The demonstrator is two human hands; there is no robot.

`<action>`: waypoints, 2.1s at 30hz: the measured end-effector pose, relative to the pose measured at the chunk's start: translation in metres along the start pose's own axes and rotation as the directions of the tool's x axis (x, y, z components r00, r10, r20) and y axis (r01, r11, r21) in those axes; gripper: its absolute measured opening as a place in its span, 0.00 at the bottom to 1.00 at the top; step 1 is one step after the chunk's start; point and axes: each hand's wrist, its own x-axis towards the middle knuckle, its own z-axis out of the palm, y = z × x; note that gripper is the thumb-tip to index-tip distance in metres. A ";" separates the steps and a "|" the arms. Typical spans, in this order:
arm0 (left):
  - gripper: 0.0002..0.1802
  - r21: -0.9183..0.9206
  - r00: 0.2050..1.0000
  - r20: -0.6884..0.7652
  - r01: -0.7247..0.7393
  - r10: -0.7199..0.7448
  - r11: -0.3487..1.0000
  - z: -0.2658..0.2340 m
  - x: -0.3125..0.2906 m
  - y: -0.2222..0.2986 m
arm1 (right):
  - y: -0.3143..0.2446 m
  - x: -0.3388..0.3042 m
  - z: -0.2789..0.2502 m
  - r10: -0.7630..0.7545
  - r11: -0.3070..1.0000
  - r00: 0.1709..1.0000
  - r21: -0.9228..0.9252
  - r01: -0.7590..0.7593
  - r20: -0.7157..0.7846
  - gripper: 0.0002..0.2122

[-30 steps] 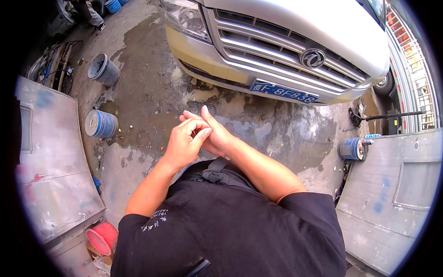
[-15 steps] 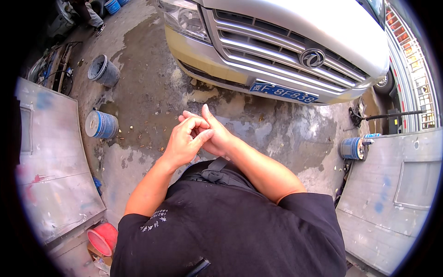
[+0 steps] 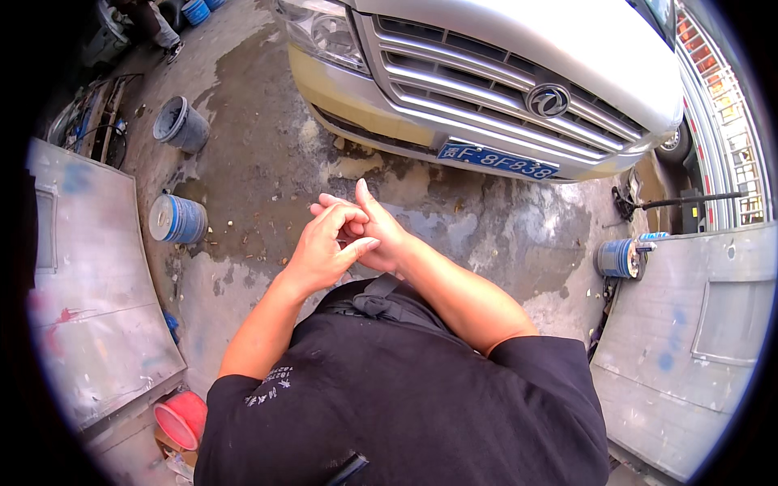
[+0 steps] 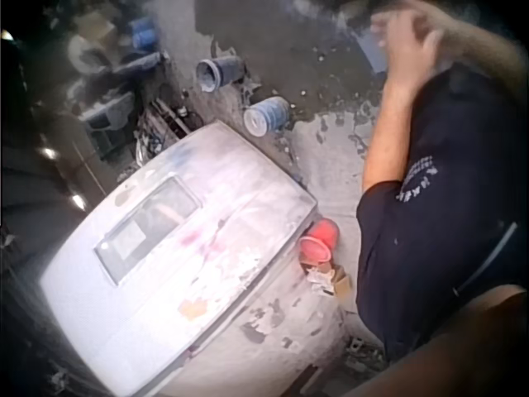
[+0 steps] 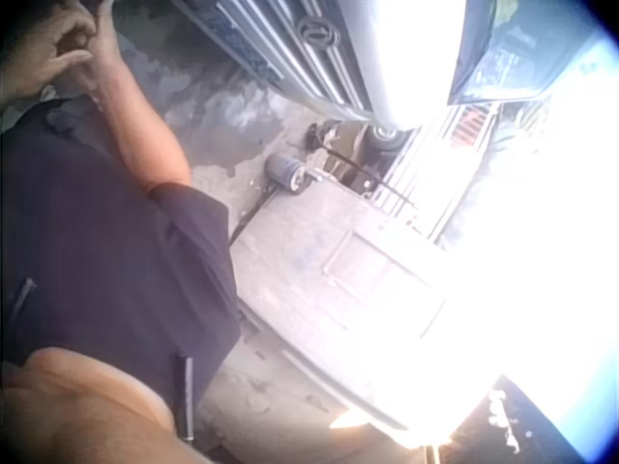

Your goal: The person applies a liquid from a bottle onto the hood of a silver car and rubs it in with a black block. They then wipe the hood with a purple cloth and inspect the surface by hand. Finally, they handle two sanding blocks.

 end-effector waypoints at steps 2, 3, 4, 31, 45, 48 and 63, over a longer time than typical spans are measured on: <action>0.16 0.040 0.991 -0.035 -0.130 0.131 0.991 0.000 0.002 -0.009 | 0.000 0.001 0.000 0.001 0.999 1.000 0.041 -0.002 0.013 0.43; 0.17 0.059 0.986 -0.041 -0.162 0.165 0.985 0.000 0.003 -0.012 | 0.000 0.001 0.001 -0.004 0.998 1.000 0.069 0.003 0.016 0.43; 0.18 0.078 0.979 -0.045 -0.194 0.198 0.978 -0.001 0.005 -0.014 | 0.000 0.001 0.001 -0.010 0.995 1.000 0.097 0.009 0.018 0.43; 0.11 0.164 0.865 -0.270 -0.392 0.424 0.905 0.017 0.004 -0.019 | -0.006 -0.005 0.010 -0.070 0.983 0.998 0.173 0.067 0.008 0.44; 0.32 0.242 0.852 -0.297 -0.369 0.431 0.897 0.047 0.012 0.012 | 0.015 0.002 -0.012 -0.158 0.980 0.986 -0.127 0.150 -0.058 0.34; 0.36 0.262 0.877 -0.300 -0.303 0.376 0.916 0.046 0.025 0.006 | 0.016 0.001 0.000 -0.177 0.960 0.977 -0.238 0.146 -0.114 0.35; 0.43 -0.924 0.989 -0.060 -0.004 -0.134 0.383 0.019 0.021 0.033 | -0.019 -0.013 -0.094 -0.695 -0.198 0.715 -0.977 -0.083 0.080 0.29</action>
